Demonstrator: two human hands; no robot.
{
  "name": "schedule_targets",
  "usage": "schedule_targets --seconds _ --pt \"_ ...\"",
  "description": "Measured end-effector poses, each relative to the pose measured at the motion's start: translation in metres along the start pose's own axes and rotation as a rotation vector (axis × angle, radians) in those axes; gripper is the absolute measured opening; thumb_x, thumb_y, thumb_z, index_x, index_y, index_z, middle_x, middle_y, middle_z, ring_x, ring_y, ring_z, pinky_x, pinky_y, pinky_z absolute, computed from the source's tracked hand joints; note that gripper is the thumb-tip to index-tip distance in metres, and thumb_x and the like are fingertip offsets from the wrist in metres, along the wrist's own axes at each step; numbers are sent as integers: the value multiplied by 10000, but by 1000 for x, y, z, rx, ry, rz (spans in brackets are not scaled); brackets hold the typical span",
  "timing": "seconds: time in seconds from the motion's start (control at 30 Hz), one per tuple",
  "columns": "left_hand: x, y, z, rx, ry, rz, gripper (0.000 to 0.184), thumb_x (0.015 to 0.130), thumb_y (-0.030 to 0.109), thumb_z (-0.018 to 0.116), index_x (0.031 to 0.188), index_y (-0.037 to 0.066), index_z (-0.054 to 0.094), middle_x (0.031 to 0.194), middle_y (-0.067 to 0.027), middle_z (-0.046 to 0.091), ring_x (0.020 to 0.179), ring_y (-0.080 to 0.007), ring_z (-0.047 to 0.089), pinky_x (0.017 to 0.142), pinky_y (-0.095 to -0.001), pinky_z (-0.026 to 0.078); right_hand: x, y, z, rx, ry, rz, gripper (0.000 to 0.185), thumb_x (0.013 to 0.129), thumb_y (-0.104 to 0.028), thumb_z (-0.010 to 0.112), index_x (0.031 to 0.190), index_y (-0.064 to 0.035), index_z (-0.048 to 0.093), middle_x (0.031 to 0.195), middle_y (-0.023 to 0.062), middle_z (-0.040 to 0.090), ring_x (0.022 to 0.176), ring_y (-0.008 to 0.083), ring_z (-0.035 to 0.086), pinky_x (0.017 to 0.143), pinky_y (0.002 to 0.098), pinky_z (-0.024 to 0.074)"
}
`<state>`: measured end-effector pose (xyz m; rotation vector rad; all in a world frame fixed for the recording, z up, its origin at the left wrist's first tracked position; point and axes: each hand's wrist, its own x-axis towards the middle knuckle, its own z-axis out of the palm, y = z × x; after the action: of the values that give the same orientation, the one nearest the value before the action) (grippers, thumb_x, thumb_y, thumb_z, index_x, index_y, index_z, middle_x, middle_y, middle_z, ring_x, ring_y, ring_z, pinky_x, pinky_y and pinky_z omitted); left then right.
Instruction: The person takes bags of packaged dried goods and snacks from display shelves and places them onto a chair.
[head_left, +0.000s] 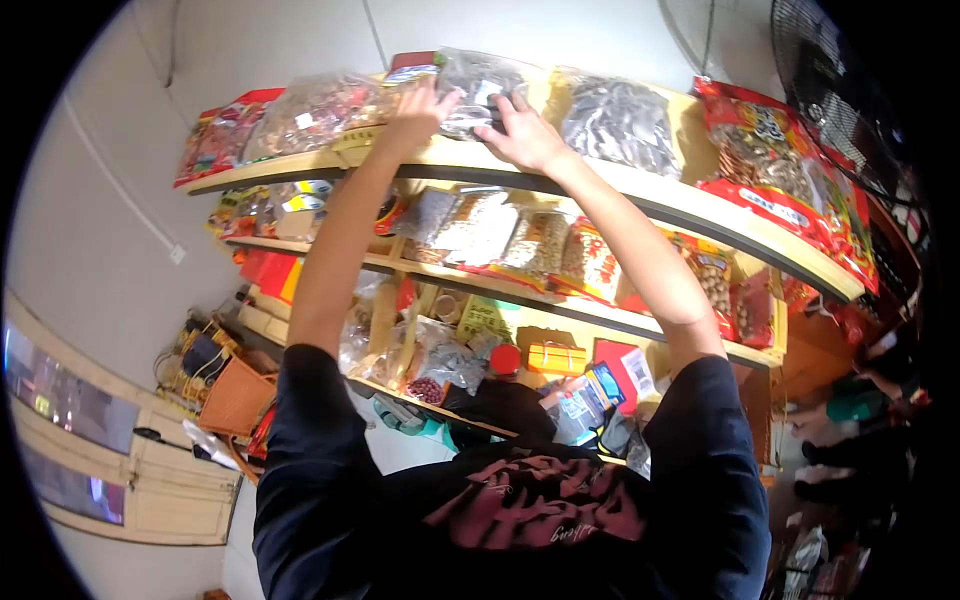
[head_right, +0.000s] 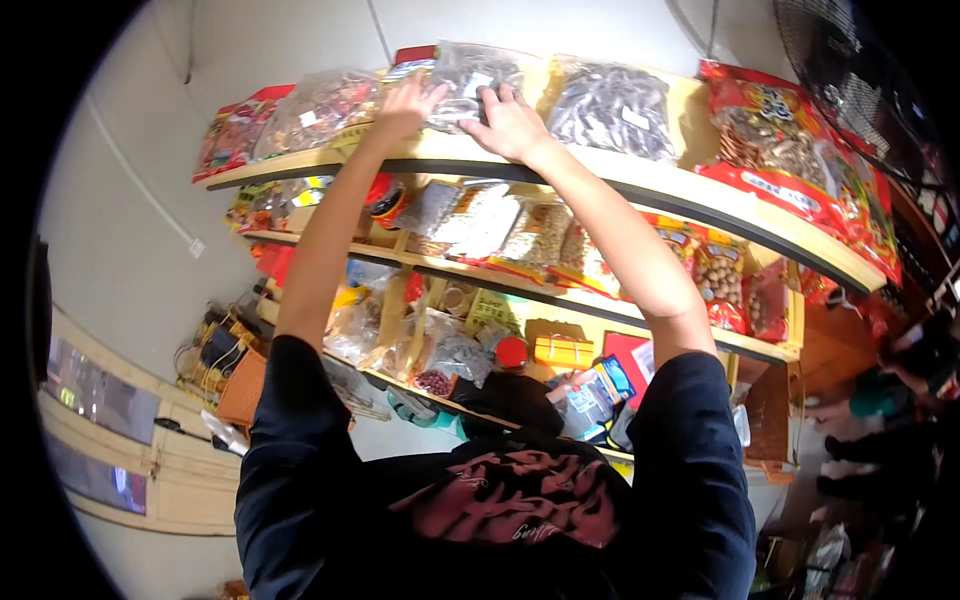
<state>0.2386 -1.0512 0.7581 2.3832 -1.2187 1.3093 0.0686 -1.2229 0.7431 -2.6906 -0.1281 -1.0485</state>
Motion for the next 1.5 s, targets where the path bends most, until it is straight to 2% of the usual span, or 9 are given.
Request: schedule_targets --seconds 0.07,0.3,0.53,0.77,1.1,1.17,1.3,1.43,1.5 --pt "1 17 -12 187 146 185 542 900 392 548 1308 42 475 1359 -205 444 1199 -328 501 1010 -463 391 -12 15 -35 -205 41 22 616 882 -501 499 1290 -40 475 1320 263 445 1202 394 470 1017 471 375" --pt "19 129 -68 -1009 -426 -185 633 929 442 493 1381 23 348 1394 -225 391 1250 -321 447 1036 -443 383 -76 105 -143 -137 158 551 704 834 -552 544 1296 -23 490 1208 253 545 1186 361 502 1024 449 367" --pt "40 200 -20 -844 -626 -98 994 793 590 622 1413 -71 214 1413 -304 310 1304 -351 374 1071 -421 349 -78 141 -115 249 34 522 920 816 -621 505 1376 81 305 1307 321 454 1266 375 430 1060 374 320" --pt "52 139 -22 -1018 -418 -133 871 774 362 735 1395 -60 293 1350 -236 449 1216 -278 487 1027 -368 401 -46 111 -74 781 -30 440 1153 767 -613 628 1389 169 53 1393 342 313 1309 354 359 1084 357 310" --pt "-27 184 -47 -209 312 26 528 874 206 562 1337 19 392 1449 -217 273 1345 -355 263 1078 -532 287 -35 87 -70 404 -137 436 973 813 -627 536 1366 128 269 1373 358 329 1306 379 361 1050 379 346" --pt "-66 213 -73 -331 294 28 500 817 101 579 1297 40 449 1448 -208 279 1350 -365 252 1081 -521 279 -41 86 -68 209 288 214 848 822 -562 548 1293 119 368 1319 384 372 1236 460 413 1019 440 374" --pt "-215 264 -91 -651 367 -205 325 774 -21 592 1097 6 573 1193 -192 553 1101 -385 515 1007 -480 339 -78 67 -81 92 708 -198 391 839 -182 608 1139 52 522 1172 262 522 1068 397 540 906 437 452" --pt "-422 277 -81 -543 -75 -719 213 785 -38 553 977 24 623 971 -152 632 944 -300 604 799 -393 479 -205 7 -57 366 409 -209 245 745 23 585 985 -26 573 857 141 597 726 279 594 659 376 486" --pt "-577 276 -70 -858 -318 -1382 189 840 41 547 1007 16 630 874 -92 676 745 -176 644 611 -292 518 -281 -8 -9 525 143 -205 164 753 -29 607 915 -56 601 782 121 587 655 236 584 627 350 489"
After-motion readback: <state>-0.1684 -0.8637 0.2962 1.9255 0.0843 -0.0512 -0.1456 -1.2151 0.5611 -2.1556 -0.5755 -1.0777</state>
